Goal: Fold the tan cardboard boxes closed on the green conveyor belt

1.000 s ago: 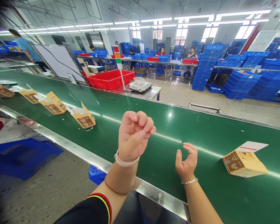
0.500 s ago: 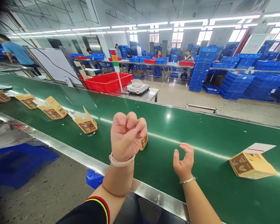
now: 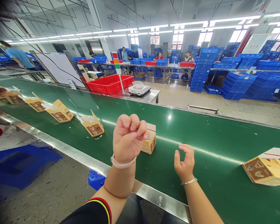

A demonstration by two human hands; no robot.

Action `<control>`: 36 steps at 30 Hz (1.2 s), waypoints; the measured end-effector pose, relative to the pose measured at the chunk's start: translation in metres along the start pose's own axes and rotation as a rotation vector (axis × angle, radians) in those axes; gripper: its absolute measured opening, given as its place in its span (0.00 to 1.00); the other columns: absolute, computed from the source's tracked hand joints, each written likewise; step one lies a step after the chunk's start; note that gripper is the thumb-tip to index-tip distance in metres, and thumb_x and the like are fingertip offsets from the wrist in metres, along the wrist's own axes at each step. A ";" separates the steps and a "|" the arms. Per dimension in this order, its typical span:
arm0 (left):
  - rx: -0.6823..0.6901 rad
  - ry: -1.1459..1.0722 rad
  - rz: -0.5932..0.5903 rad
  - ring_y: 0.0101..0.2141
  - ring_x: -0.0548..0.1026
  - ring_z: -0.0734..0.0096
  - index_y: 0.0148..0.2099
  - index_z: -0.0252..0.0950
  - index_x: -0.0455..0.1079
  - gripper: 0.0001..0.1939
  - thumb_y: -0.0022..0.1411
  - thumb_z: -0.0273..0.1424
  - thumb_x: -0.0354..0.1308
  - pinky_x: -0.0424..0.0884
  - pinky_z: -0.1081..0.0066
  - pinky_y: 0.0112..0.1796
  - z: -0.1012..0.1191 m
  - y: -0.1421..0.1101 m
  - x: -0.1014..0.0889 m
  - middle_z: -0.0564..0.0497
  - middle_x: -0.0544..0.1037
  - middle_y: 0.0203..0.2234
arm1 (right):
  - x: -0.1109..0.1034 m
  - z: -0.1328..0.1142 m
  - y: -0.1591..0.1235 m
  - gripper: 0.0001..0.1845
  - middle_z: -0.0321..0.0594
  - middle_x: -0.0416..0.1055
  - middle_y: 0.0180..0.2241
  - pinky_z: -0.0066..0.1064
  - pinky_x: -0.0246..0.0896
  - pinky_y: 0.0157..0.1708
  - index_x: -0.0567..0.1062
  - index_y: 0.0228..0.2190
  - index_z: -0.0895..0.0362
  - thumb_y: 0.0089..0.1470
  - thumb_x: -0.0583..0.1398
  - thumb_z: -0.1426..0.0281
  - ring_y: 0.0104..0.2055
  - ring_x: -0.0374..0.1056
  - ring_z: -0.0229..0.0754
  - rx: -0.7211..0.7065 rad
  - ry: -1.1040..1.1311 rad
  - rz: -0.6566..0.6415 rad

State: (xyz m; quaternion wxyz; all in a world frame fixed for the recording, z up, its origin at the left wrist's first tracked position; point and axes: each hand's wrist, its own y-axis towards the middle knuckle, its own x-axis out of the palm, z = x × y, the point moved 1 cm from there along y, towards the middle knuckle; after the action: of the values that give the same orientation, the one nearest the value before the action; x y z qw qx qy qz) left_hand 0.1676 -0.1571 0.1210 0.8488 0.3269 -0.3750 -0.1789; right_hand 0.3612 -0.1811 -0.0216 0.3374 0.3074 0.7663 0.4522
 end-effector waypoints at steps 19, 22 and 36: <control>-0.134 -0.002 0.193 0.16 0.53 0.86 0.30 0.40 0.43 0.20 0.37 0.18 0.49 0.48 0.81 0.19 0.009 0.000 -0.003 0.62 0.50 0.21 | 0.000 -0.003 0.001 0.07 0.41 0.70 0.34 0.41 0.67 0.35 0.67 0.38 0.54 0.55 0.57 0.72 0.37 0.69 0.45 -0.017 -0.023 -0.012; -0.101 0.030 0.193 0.16 0.52 0.87 0.30 0.40 0.43 0.20 0.37 0.18 0.48 0.48 0.81 0.19 0.008 0.001 -0.002 0.62 0.50 0.21 | 0.000 -0.002 0.001 0.07 0.41 0.70 0.34 0.41 0.68 0.35 0.68 0.38 0.54 0.55 0.57 0.72 0.36 0.69 0.45 -0.015 -0.027 -0.011; 0.053 0.286 0.094 0.22 0.62 0.79 0.30 0.39 0.60 0.09 0.45 0.21 0.53 0.58 0.78 0.21 -0.012 0.005 -0.018 0.58 0.62 0.23 | 0.006 0.014 -0.009 0.19 0.50 0.69 0.46 0.45 0.69 0.38 0.65 0.50 0.55 0.56 0.57 0.66 0.48 0.67 0.51 0.065 0.013 -0.128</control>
State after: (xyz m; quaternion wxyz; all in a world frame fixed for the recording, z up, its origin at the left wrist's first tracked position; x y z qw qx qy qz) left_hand 0.1652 -0.1386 0.1095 0.8921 0.3534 -0.2697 -0.0808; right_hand 0.3673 -0.1730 -0.0364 0.3504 0.2655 0.8010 0.4064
